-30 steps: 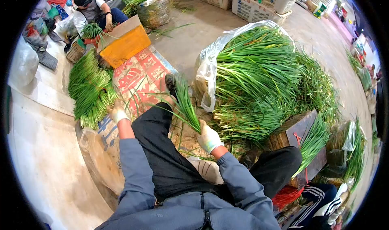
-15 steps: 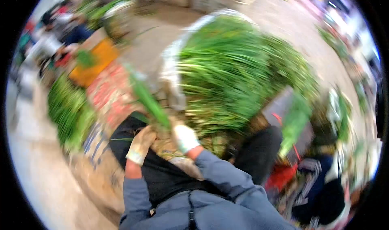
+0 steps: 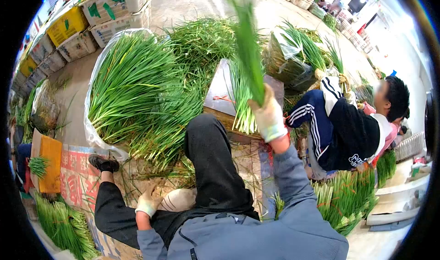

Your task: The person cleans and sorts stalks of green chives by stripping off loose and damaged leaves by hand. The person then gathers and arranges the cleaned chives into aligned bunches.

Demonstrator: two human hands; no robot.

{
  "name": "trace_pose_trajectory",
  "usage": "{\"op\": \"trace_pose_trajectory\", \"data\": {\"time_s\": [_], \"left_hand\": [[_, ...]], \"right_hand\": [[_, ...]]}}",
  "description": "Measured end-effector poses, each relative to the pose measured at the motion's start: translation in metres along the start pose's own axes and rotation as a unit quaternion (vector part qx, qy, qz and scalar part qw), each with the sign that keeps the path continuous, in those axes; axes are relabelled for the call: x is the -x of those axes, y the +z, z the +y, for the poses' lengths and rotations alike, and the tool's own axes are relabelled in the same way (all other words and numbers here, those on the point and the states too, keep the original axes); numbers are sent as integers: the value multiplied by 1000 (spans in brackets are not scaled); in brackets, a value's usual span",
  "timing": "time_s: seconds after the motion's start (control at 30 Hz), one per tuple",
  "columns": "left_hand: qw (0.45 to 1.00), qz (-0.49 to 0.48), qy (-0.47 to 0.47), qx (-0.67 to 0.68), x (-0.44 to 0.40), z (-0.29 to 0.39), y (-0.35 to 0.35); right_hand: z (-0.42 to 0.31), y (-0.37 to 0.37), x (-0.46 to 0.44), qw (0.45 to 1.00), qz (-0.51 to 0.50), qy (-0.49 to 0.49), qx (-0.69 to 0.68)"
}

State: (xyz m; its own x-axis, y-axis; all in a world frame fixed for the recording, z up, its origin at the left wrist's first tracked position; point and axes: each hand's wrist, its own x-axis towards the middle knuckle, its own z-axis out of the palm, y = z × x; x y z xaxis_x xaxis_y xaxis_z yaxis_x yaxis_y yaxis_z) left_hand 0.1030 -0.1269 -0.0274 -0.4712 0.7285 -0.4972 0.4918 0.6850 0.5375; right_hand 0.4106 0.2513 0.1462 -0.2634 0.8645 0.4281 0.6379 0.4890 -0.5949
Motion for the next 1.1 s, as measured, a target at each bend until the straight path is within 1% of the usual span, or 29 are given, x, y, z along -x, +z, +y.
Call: {"op": "trace_pose_trajectory", "data": {"time_s": [0.03,0.1,0.17,0.2,0.23,0.3,0.33,0.37,0.4,0.43,0.47,0.5,0.53,0.57,0.6,0.63,0.7,0.77,0.8,0.83,0.9,0.97,1.0,1.03,1.1], "left_hand": [[1000,-27,11,-3,1,-4,7],[1000,-23,11,-16,8,10,13],[999,-32,-7,19,21,34,13],[999,-15,44,-20,19,23,22],[998,-18,36,-49,22,33,20],[996,-51,59,-35,17,30,22],[997,-32,52,-49,18,35,17],[997,-19,47,-63,16,39,13],[999,-2,28,-44,12,37,10],[1000,12,15,-25,4,36,5],[999,44,-18,-15,-1,52,-7],[996,76,-49,-4,-6,65,-19],[989,148,-20,-17,-21,58,-19],[975,217,8,-33,-37,48,-17],[962,273,12,-30,-51,50,-19],[943,324,66,-29,-64,54,-28],[932,359,53,-11,-93,51,-36],[925,376,53,1,-100,64,-51],[909,404,91,39,-102,66,-56],[899,428,91,34,-101,73,-66],[869,469,153,40,-101,84,-103],[846,507,163,11,-111,84,-137],[833,519,177,-77,-114,81,-156],[863,463,168,-111,-119,82,-176],[846,440,129,-273,-135,88,-200]], "right_hand": [[39,1,-10,999,28,24,26],[105,12,-21,996,25,81,-31],[169,41,-20,981,-4,163,108],[211,65,-12,972,-28,195,130],[245,84,-2,962,-59,220,149],[291,100,8,942,-187,263,90],[327,118,14,952,-194,198,129],[307,113,13,947,-151,243,147],[282,102,10,936,-150,249,201],[219,76,3,914,-165,231,289],[205,70,-1,913,-159,196,320],[177,61,-4,935,-125,166,286],[161,58,-8,964,-95,112,220],[146,60,-9,989,-55,31,133],[100,53,-12,996,-69,40,47],[47,56,-14,995,-79,46,-42],[-7,82,-6,977,-145,-15,-158],[-72,119,7,957,-188,-130,-180],[-101,135,14,940,-264,-120,-181],[-128,148,22,917,-340,-106,-178],[-158,189,35,868,-429,-157,-197],[-175,226,48,833,-495,-187,-164],[-182,239,51,819,-521,-178,-161],[-181,255,61,821,-512,-149,-203],[-178,277,73,811,-547,-141,-152]]}}
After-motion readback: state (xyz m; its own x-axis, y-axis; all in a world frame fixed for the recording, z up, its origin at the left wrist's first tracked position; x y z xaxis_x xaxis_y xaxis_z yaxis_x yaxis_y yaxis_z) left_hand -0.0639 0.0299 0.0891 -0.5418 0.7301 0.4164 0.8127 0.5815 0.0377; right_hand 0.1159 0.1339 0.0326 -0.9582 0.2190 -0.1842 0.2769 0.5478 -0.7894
